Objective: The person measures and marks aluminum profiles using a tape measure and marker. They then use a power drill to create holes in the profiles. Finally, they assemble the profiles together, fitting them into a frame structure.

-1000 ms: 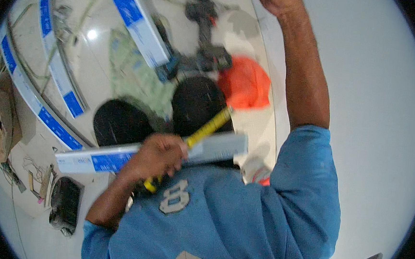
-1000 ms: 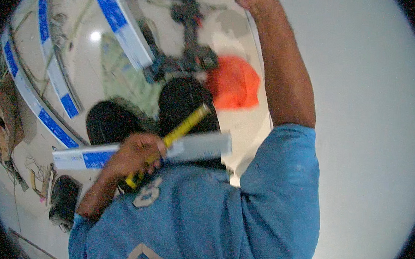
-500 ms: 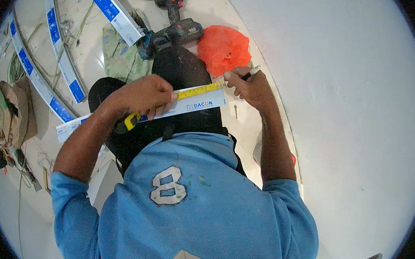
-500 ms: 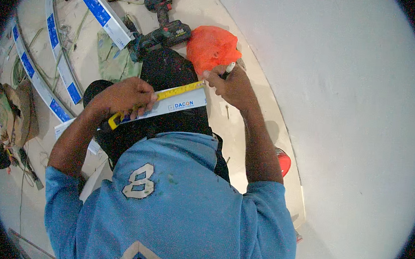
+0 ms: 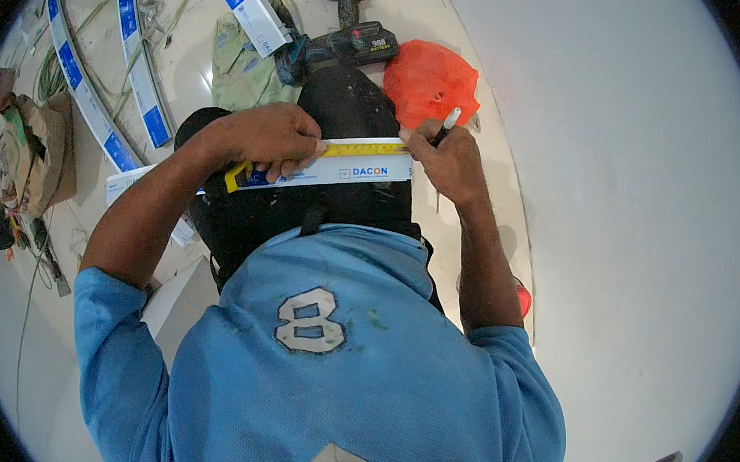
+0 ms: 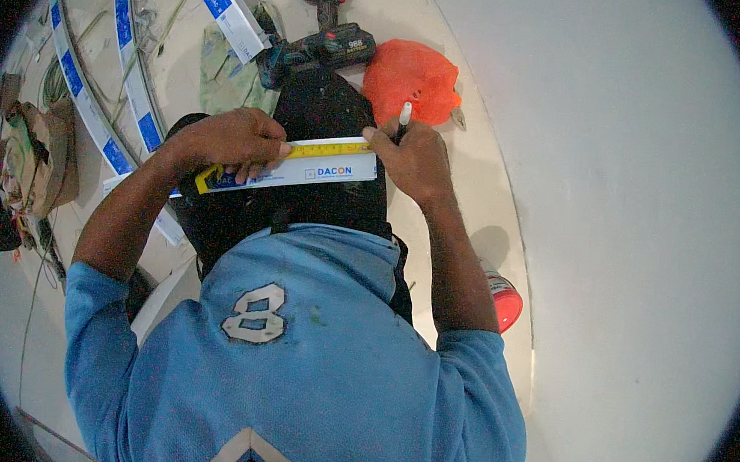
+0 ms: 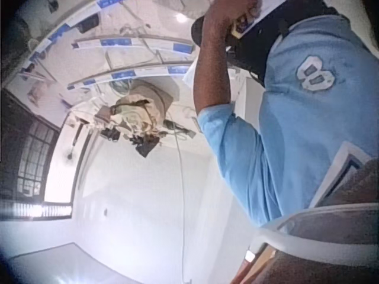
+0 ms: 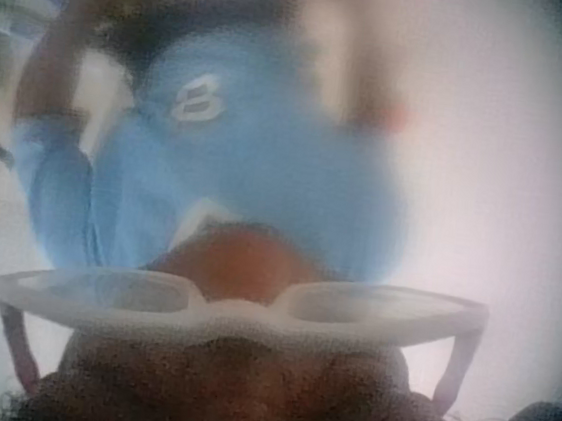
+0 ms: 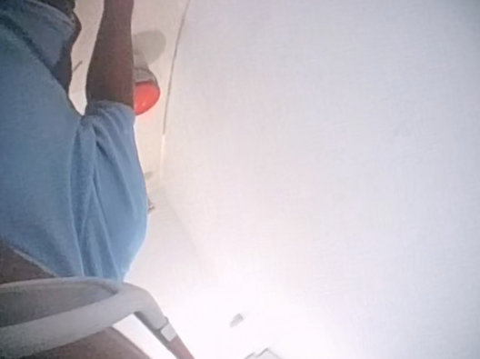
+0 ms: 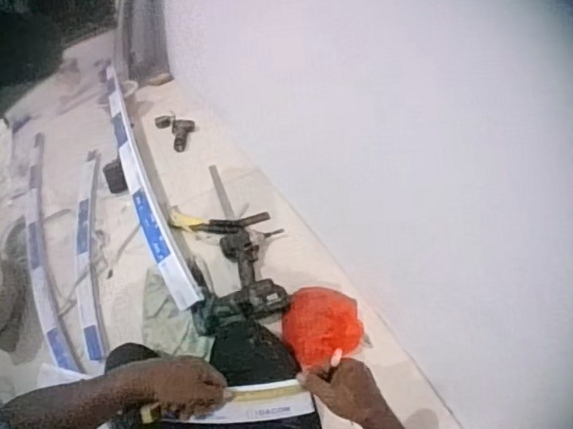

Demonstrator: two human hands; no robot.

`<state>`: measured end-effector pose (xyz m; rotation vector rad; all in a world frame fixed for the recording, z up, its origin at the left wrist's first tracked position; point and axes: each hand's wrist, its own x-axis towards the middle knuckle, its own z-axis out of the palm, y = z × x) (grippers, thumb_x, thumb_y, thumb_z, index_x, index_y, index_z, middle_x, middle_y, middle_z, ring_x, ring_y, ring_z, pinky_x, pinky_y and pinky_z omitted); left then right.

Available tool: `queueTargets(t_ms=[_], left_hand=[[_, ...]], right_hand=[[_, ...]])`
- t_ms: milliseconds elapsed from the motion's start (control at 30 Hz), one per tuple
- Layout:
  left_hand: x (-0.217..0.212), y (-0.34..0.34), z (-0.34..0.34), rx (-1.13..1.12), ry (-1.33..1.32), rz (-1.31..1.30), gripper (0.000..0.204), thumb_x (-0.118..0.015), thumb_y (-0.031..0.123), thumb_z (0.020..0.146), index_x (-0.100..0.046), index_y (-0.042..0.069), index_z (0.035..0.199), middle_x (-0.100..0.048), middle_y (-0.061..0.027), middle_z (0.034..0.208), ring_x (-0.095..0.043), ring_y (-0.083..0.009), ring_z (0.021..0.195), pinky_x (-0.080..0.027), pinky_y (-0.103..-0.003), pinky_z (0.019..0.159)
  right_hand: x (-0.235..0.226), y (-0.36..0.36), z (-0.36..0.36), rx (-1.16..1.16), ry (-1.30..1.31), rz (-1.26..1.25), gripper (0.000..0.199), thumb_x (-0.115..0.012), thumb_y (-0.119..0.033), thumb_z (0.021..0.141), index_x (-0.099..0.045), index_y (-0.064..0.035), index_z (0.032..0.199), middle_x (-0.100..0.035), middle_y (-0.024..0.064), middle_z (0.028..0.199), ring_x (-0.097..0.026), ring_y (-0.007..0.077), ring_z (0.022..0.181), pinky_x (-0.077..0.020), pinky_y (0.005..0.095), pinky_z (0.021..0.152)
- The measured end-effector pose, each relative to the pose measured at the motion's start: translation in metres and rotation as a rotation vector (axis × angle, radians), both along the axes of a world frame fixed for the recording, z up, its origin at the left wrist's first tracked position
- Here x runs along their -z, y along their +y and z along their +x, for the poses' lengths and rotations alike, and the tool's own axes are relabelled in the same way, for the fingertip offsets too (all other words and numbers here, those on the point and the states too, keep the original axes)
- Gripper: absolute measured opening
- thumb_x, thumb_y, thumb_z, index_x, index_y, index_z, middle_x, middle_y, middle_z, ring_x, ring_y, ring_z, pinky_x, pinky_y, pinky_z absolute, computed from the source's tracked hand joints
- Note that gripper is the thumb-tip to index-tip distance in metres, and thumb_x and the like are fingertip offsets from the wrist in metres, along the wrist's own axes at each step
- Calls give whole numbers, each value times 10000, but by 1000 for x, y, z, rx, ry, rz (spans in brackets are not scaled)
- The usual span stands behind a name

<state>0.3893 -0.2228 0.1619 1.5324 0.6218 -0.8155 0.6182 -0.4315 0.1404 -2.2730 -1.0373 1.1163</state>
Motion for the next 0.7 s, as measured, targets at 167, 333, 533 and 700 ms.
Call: queueTargets(t_ms=[167,333,533,700], left_hand=[[2,2,2,-2,-15,13,442,-594,412,1059,-653,49,813,-636,-31,624,-647,-130,523,-507,-278,464],[3,5,4,-26,12,-22,437,-617,414,1049,-663,42,824,-641,-40,623,-651,-140,518,-505,-280,456],[-2,8,1,-70,41,10,466,-637,410,1044,-676,21,790,-668,-54,642,-663,-150,518,-524,-283,465],[5,19,-22,-94,-17,85,462,-663,397,1032,-711,-4,809,-683,-69,644,-682,-158,522,-556,-292,480]], right_hand=[[10,1,10,67,124,13,384,-739,-378,923,-763,-4,1009,-738,175,793,-717,300,739,-544,445,727],[-7,-3,18,-226,240,54,555,-876,-279,811,-708,-38,1281,-750,103,1010,-682,230,874,-552,397,808],[-3,-4,17,-250,298,71,691,-949,-283,715,-706,-83,1330,-741,62,1062,-664,178,936,-541,348,860],[0,-6,16,-267,280,110,711,-952,-288,696,-718,-91,1338,-729,43,970,-643,155,887,-502,321,796]])
